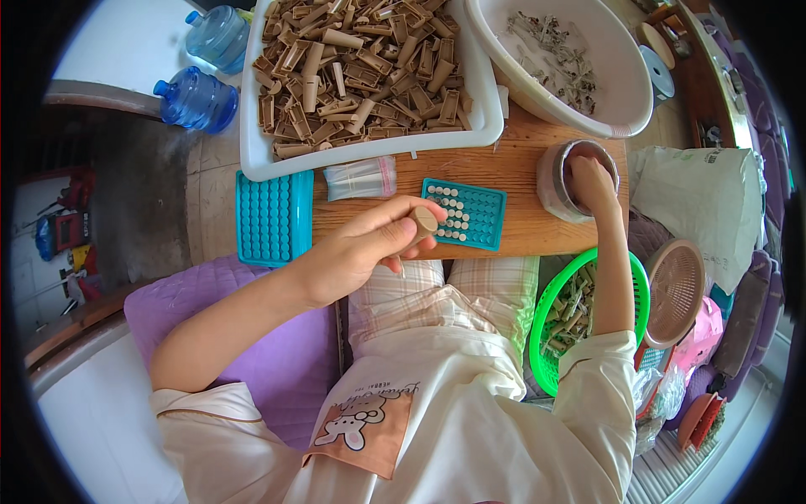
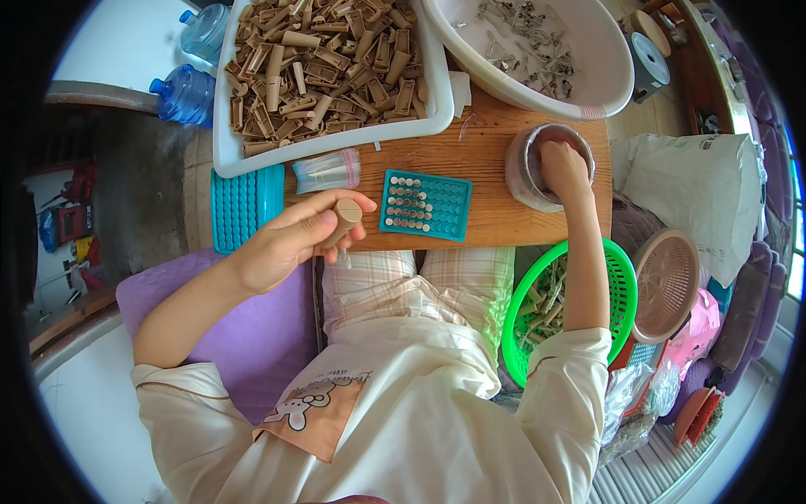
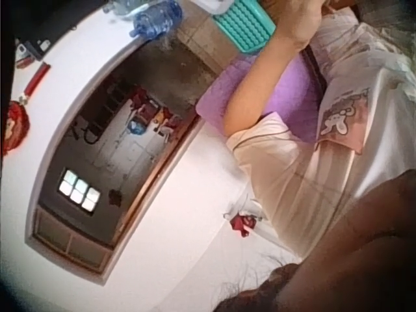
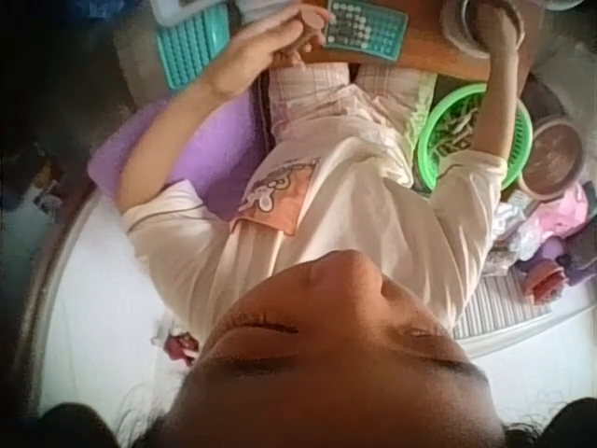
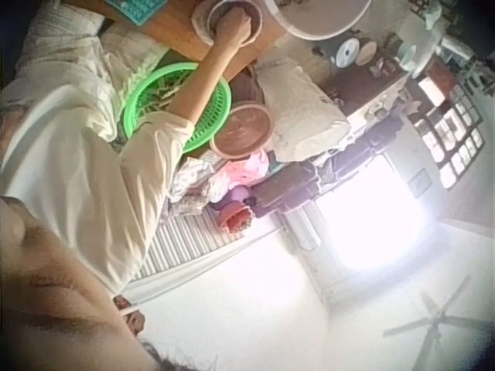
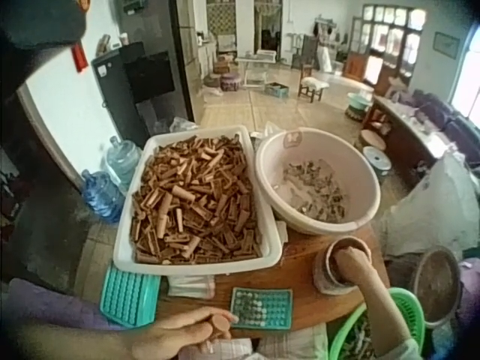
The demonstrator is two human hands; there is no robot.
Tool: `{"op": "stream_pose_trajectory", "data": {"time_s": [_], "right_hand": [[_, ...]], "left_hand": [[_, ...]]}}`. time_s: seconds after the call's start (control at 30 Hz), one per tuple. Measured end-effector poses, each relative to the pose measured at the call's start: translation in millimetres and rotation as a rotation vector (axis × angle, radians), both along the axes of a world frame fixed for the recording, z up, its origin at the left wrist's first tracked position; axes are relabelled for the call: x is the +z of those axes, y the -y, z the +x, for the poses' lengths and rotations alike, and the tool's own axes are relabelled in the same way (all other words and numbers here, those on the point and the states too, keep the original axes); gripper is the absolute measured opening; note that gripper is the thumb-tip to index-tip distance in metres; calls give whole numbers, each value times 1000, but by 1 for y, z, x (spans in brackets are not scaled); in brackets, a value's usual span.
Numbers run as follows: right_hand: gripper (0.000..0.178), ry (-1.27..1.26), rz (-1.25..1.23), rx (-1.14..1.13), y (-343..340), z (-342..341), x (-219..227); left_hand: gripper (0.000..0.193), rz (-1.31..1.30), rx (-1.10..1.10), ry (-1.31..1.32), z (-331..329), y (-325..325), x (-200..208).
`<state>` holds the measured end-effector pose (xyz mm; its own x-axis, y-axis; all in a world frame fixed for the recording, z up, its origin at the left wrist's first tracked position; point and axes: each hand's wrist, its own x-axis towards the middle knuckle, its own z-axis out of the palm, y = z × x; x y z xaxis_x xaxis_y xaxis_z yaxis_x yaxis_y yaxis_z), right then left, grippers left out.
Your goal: The person assembles connectors by inserting metal pins into small plastic housings, using an alignment tool to guide the pins into place.
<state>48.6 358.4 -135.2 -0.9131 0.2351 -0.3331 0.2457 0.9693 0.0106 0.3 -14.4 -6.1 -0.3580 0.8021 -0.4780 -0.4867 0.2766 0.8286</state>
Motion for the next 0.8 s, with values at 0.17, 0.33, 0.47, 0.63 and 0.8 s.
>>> {"op": "stream_pose_trajectory", "data": {"time_s": [0.17, 0.33, 0.47, 0.63, 0.8], "right_hand": [[13, -184, -132, 95, -3, 1, 18], [14, -398, -508, -123, 7, 8, 38], [11, -527, -839, -368, 27, 14, 68], [3, -585, -1411, -271, 127, 8, 92], [4, -574, -1622, -154, 208, -2, 96]], "left_hand": [[29, 2, 125, 207, 1, -2, 4], [31, 40, 286, 344, -2, 1, 0], [32, 95, 421, 507, -4, 0, -3], [34, 50, 431, 501, -3, 3, -6], [35, 70, 419, 518, -2, 3, -7]]}}
